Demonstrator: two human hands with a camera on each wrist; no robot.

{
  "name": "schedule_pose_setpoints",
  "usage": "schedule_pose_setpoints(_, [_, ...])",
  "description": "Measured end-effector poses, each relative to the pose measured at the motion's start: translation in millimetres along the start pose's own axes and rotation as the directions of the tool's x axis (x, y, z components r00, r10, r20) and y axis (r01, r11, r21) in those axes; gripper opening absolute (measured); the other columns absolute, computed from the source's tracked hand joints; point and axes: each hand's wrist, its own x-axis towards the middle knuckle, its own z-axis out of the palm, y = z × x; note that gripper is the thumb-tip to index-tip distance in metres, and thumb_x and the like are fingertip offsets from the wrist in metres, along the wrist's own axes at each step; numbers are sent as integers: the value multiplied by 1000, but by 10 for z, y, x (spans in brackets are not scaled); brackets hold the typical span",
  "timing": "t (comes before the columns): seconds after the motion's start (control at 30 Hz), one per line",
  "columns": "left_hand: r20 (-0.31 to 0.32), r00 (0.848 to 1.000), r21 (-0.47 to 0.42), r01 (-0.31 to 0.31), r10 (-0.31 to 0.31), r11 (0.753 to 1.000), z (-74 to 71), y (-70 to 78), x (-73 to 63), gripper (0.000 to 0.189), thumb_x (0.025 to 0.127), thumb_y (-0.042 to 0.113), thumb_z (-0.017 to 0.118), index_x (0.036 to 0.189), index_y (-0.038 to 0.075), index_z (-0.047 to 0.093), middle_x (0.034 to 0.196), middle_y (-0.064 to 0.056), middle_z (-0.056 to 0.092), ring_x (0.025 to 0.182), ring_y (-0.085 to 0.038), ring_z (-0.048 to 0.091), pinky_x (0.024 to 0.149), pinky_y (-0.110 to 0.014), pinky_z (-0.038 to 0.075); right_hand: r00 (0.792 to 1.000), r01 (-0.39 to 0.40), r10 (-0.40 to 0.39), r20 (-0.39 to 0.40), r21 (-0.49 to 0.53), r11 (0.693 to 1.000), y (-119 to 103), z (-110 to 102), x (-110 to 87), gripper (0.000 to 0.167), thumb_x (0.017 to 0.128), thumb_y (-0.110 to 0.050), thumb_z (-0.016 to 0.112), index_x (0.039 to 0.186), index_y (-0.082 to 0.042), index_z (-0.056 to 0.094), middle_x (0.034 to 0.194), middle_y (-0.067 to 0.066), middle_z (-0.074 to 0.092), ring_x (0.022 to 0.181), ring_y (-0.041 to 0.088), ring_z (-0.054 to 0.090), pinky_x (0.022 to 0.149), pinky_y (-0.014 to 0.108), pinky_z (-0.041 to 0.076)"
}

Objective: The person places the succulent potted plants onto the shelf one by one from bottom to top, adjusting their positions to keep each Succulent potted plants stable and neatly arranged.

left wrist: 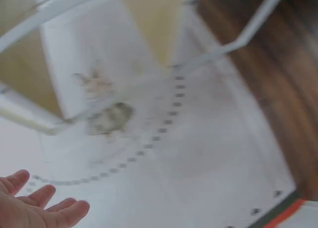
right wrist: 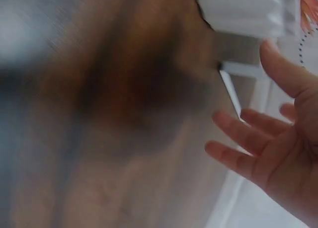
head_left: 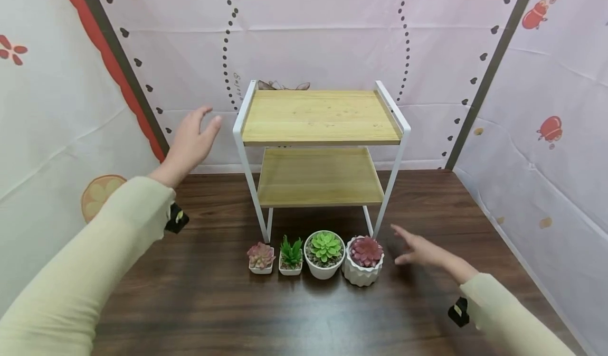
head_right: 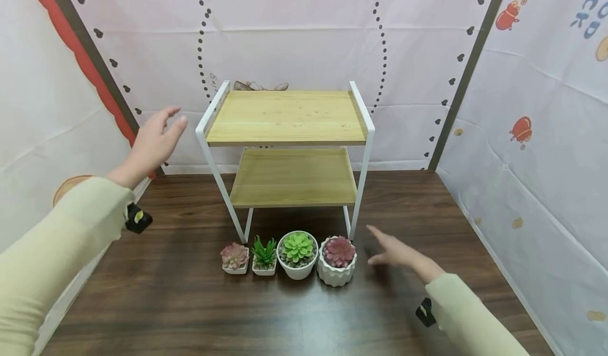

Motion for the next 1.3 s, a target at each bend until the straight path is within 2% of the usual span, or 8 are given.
schedule_pose_setpoints(0.13, [15, 1000, -14, 3, -3, 1000, -103, 316, 138, 64, 96, 46, 28, 145, 6, 21, 149, -15, 23, 136, -32, 21, 108, -51, 19, 998, -10, 3, 63, 107, 994, 27, 230, -84, 85, 77, -16, 73, 138, 11, 21, 133, 37, 34, 107, 49, 48, 84, 55, 44])
schedule_pose_setpoints(0.4, [115, 981, 33, 153, -156, 988, 30, 715, 366, 66, 96, 48, 25, 147, 9, 12, 152, -12, 16, 137, -29, 19, 108, -48, 22, 996, 71, -51, -77, 286, 956, -45, 635, -129, 97, 71, -15, 78, 139, 12, 14, 136, 37, 29, 117, 51, 39, 92, 58, 36])
schedule_pose_setpoints(0.6, [135, 981, 25, 136, -138, 990, 194, 705, 365, 63, 97, 43, 28, 145, 3, 18, 137, -20, 38, 109, -30, 45, 87, -39, 42, 982, 82, -21, -187, 326, 942, -156, 863, -82, 102, 66, -13, 81, 139, 11, 14, 136, 35, 32, 122, 46, 35, 98, 49, 34])
schedule_pose_setpoints(0.7, [135, 981, 19, 137, -138, 990, 224, 672, 347, 60, 97, 41, 28, 144, 3, 23, 118, -18, 47, 87, -24, 45, 68, -31, 39, 974, 30, 49, -219, 344, 939, -210, 916, -62, 102, 64, -16, 82, 139, 8, 17, 134, 32, 38, 122, 42, 36, 99, 51, 31])
schedule_pose_setpoints(0.8, [150, 978, 12, 143, -143, 990, 225, 655, 354, 60, 98, 40, 27, 144, 2, 22, 108, -17, 47, 81, -22, 42, 67, -30, 38, 964, 4, 94, -250, 366, 931, -247, 932, -30, 101, 63, -16, 83, 137, 7, 20, 132, 31, 40, 122, 40, 37, 100, 50, 31])
schedule_pose_setpoints(0.9, [187, 970, 17, 152, -153, 988, 205, 653, 377, 61, 98, 40, 24, 145, 2, 18, 120, -22, 46, 97, -29, 48, 84, -39, 43, 955, 30, 94, -282, 406, 913, -251, 939, 27, 98, 63, -13, 83, 137, 7, 22, 133, 29, 40, 122, 36, 38, 101, 36, 32])
schedule_pose_setpoints(1.03, [226, 960, 41, 159, -164, 986, 178, 658, 409, 62, 98, 43, 22, 146, 4, 15, 146, -19, 28, 130, -34, 30, 106, -48, 27, 937, 83, 79, -339, 438, 895, -231, 952, 100, 91, 62, -9, 83, 133, 6, 28, 131, 26, 45, 118, 19, 44, 96, 15, 30])
schedule_pose_setpoints(1.3, [263, 944, 46, 193, -198, 980, 177, 682, 407, 65, 96, 46, 24, 148, 9, 7, 150, -17, 18, 134, -36, 25, 105, -52, 26, 911, 280, -49, -410, 526, 803, -189, 991, 176, 85, 61, 8, 78, 129, 12, 28, 124, 26, 51, 107, -8, 47, 92, 7, 30])
